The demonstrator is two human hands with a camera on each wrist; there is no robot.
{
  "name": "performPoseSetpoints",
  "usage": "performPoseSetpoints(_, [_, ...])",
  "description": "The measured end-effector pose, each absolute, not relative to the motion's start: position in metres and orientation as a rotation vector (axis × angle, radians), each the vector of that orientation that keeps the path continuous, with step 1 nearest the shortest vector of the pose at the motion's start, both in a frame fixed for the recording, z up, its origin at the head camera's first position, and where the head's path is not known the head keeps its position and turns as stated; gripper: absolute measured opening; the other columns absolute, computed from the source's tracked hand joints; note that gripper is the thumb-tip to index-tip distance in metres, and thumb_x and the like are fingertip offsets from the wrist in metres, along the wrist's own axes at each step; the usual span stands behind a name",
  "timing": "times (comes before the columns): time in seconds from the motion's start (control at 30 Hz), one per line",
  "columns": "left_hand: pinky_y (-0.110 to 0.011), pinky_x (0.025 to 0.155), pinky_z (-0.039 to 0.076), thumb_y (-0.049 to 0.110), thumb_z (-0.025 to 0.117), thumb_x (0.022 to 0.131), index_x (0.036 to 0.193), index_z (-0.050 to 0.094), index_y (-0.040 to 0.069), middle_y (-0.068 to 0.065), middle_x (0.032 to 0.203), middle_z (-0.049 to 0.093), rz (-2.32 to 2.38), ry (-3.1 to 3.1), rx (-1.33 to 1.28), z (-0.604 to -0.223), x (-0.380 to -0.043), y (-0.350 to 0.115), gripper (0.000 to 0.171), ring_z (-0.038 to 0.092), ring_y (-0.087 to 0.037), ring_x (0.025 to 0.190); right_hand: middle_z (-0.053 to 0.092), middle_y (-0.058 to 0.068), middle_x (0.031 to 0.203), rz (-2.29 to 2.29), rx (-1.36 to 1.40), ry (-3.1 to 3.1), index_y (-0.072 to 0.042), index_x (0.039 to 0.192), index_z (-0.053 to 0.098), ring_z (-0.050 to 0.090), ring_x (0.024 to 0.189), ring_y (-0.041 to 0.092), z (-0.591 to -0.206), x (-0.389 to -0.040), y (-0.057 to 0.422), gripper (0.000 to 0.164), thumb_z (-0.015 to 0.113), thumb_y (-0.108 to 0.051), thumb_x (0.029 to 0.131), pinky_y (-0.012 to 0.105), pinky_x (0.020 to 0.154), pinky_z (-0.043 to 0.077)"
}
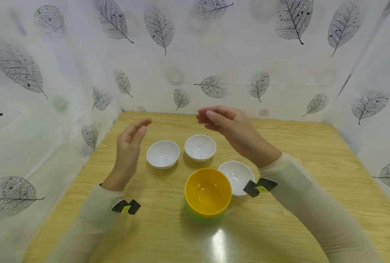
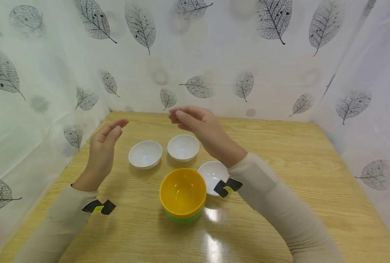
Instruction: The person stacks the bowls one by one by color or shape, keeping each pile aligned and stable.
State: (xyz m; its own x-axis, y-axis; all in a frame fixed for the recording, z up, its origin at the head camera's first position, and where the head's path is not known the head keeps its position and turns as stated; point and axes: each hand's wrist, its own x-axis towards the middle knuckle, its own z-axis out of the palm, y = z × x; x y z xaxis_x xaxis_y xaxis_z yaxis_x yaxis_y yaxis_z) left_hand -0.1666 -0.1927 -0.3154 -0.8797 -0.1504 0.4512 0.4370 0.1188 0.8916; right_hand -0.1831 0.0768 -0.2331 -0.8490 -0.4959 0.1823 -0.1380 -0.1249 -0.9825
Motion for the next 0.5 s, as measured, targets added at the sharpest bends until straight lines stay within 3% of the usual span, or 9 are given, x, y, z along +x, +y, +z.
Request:
performPoseSetpoints(0.2, [-0.028, 0.103, 0.03, 0.019, 0.047, 0.098, 0.127, 0.053, -0.002, -0.006, 0.128, 0.053, -1.852, -1.972, -0.117, -0.326, -0.176, -0.203, 0.036, 0.041, -0.015, 0.123, 0.054, 0.018, 0.124, -2.144, -0.344, 1.612, 0.008, 0.128, 0.047, 0.053, 0.11, 0.025, -0.237, -0.206, 0.029, 0.036, 0.047, -0.011, 0.098, 0.028, 0.093, 0.043])
performPoseSetpoints(0.33, [-0.027, 0.105, 0.027, 0.019, 0.047, 0.098, 0.13, 0.048, -0.003, -0.009, 0.134, 0.049, -1.902, -2.01, -0.01, -0.336, -0.179, -0.208, 0.039, 0.037, -0.014, 0.125, 0.052, 0.017, 0.126, -2.141, -0.096, 1.566, 0.005, 0.128, 0.048, 0.05, 0.114, 0.025, -0.251, -0.218, -0.001, 0.034, 0.046, -0.012, 0.098, 0.028, 0.094, 0.042])
performPoseSetpoints(0.5, [-0.028, 0.107, 0.022, 0.022, 0.044, 0.099, 0.138, 0.041, 0.0, -0.009, 0.142, 0.04, -1.958, -2.13, 0.102, -0.352, -0.183, -0.213, 0.044, 0.03, -0.014, 0.131, 0.035, 0.019, 0.142, -2.068, 0.138, 1.565, 0.003, 0.138, 0.036, 0.03, 0.13, 0.03, -0.273, -0.226, -0.029, 0.045, 0.045, -0.016, 0.098, 0.035, 0.106, 0.026])
